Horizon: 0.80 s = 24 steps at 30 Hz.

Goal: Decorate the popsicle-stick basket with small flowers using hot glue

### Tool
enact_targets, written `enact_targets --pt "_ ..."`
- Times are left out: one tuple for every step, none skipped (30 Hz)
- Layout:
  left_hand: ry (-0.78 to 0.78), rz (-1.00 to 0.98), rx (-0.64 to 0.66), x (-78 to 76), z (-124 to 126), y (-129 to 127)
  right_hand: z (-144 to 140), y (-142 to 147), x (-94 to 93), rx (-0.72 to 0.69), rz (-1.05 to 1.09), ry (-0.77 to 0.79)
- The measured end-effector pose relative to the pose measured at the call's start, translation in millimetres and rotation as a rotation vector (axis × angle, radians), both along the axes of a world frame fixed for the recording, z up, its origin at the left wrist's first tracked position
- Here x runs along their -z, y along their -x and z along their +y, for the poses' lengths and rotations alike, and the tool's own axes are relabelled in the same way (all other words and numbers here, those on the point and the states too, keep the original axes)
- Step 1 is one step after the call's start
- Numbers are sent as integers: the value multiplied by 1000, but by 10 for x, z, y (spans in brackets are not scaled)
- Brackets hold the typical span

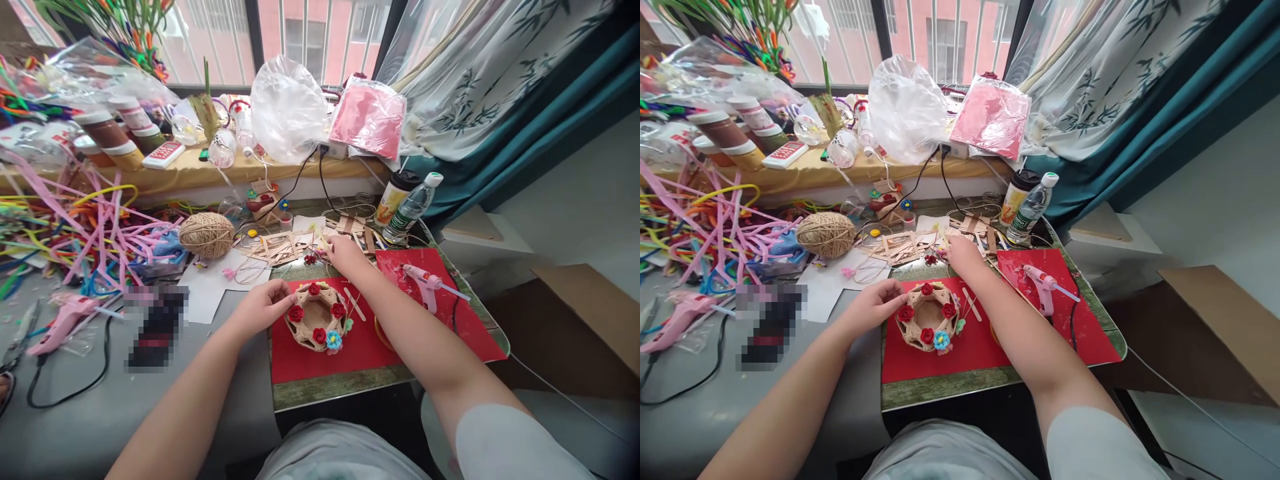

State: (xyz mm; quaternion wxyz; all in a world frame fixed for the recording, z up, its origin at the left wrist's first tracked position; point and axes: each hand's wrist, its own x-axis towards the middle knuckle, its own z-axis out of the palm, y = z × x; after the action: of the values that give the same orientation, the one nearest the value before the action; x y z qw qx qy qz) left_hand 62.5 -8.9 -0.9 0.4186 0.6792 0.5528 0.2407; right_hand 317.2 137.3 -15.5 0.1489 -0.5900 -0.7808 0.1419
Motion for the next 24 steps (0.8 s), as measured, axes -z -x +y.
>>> enact_targets --pt "13 -1 -5 6 11 -3 11 -1 21 8 0 12" --pt "24 -2 -7 12 21 -4 19 -4 37 19 1 23" --pt "30 -5 -7 17 29 -3 25 -10 49 33 3 31" --pt "33 -11 -6 21 35 -2 31 -16 57 51 5 38" --pt "33 -20 -3 24 38 0 36 -22 61 69 8 42" --pt "33 -25 2 25 39 2 39 -29 63 85 13 45" --pt "29 -25 6 24 39 5 38 -35 60 96 20 46" --pt "20 -20 7 22 37 8 30 -44 52 100 31 44" --pt "4 -14 4 19 34 13 12 -54 37 96 47 37" --pt "-21 -12 -8 16 32 19 -20 -66 13 85 66 26" --pt "-53 -19 -31 16 32 28 -70 -80 -22 69 86 11" --pt "-90 -40 -66 19 33 40 -139 -97 -67 52 105 -7" --pt "-131 -78 -114 27 37 53 -231 -115 -125 29 134 -27" --pt "-175 -126 -172 40 44 66 -343 -134 -193 5 169 -45" --pt "-221 -180 -232 56 54 79 -474 -154 -271 -21 210 -63" --pt "-264 -236 -280 74 64 89 -618 -173 -356 -75 331 -83" --pt "-302 -296 -310 92 74 95 -767 -191 -443 -121 444 -87" --pt "-328 -358 -320 106 82 98 -916 -206 -529 -151 521 -87" --pt "-341 -422 -312 116 85 98 -1056 -218 -609 -179 560 -63" --pt "-345 -486 -293 120 83 96 -1181 -226 -677 -206 575 -34" --pt "-346 -542 -274 118 75 93 -1286 -231 -730 -231 577 4" --pt "-354 -584 -262 111 62 91 -1370 -235 -766 -248 575 31" --pt "-377 -603 -256 100 46 91 -1432 -237 -783 -260 566 52" --pt "-411 -598 -249 86 29 95 -1475 -240 -782 -265 558 66"
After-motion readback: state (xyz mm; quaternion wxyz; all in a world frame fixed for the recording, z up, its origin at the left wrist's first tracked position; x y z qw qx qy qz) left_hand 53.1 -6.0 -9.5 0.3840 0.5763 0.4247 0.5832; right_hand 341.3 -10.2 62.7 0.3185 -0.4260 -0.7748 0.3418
